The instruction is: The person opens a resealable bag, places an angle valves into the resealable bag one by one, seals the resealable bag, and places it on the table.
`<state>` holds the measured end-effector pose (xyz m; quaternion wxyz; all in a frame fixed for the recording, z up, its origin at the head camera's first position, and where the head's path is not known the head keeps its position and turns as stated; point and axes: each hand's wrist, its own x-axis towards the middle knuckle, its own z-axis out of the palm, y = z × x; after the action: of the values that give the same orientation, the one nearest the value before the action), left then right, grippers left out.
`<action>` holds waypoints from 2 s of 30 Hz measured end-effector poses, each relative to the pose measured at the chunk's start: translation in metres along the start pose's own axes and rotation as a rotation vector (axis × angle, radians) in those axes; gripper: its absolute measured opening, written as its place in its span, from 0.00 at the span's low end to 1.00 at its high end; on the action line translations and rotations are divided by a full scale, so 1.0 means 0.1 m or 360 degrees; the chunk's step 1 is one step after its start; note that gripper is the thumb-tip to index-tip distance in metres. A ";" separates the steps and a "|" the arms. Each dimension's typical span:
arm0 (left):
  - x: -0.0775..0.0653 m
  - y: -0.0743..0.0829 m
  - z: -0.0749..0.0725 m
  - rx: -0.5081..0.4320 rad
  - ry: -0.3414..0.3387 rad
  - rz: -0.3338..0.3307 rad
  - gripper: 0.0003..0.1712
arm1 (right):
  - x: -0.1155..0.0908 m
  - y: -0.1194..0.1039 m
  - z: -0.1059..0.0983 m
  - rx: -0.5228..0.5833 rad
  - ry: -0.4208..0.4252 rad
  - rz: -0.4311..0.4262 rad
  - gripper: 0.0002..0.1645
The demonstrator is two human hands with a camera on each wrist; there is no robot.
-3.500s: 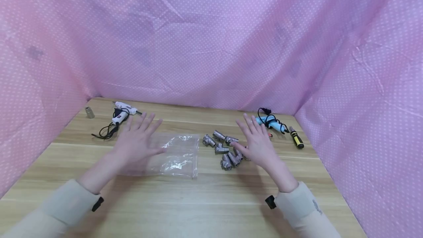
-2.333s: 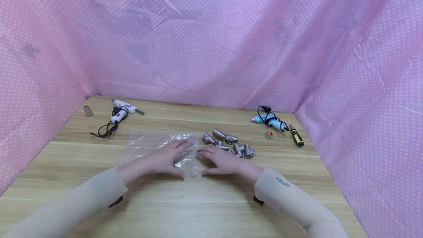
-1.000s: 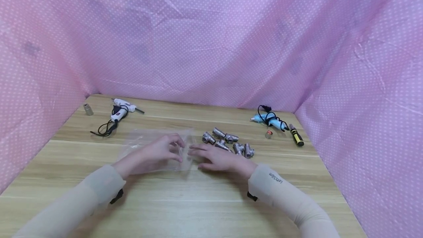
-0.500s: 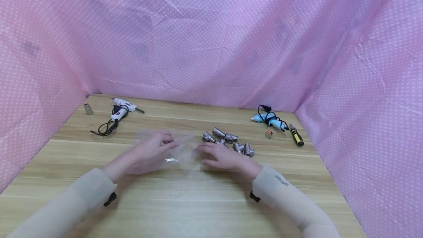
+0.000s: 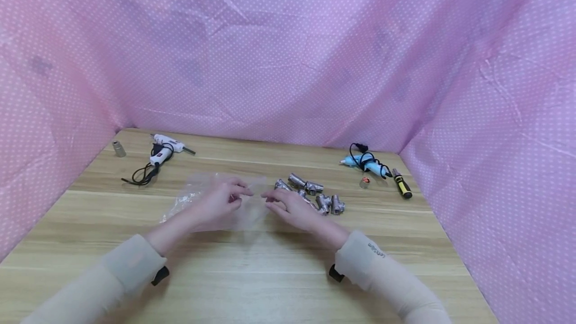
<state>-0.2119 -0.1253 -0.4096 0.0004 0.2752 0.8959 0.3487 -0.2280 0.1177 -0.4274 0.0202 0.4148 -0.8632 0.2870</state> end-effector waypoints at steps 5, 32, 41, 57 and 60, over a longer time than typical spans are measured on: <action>0.01 0.07 0.02 -0.0010 -0.0062 0.0001 0.25 | 0.04 -0.09 0.11 0.0092 0.0275 0.0073 0.16; 0.04 0.24 -0.39 0.0463 -0.0131 0.0086 0.29 | 0.03 -0.13 -0.11 0.0085 -0.0353 0.0253 0.45; 0.01 0.22 -0.34 0.0112 -0.0161 0.0042 0.33 | 0.00 -0.15 -0.21 0.0135 -0.0298 0.0024 0.45; 0.10 0.31 -0.03 -0.0131 0.0109 -0.0206 0.32 | 0.04 -0.14 -0.20 0.0152 -0.0174 -0.0048 0.45; 0.08 0.30 -0.06 -0.0148 0.0013 -0.0198 0.38 | 0.04 -0.12 -0.20 0.0160 -0.0170 -0.0033 0.46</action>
<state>-0.2054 -0.1071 -0.3849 0.0313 0.2173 0.8941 0.3903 -0.2256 0.1193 -0.4034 -0.0438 0.4389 -0.8433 0.3071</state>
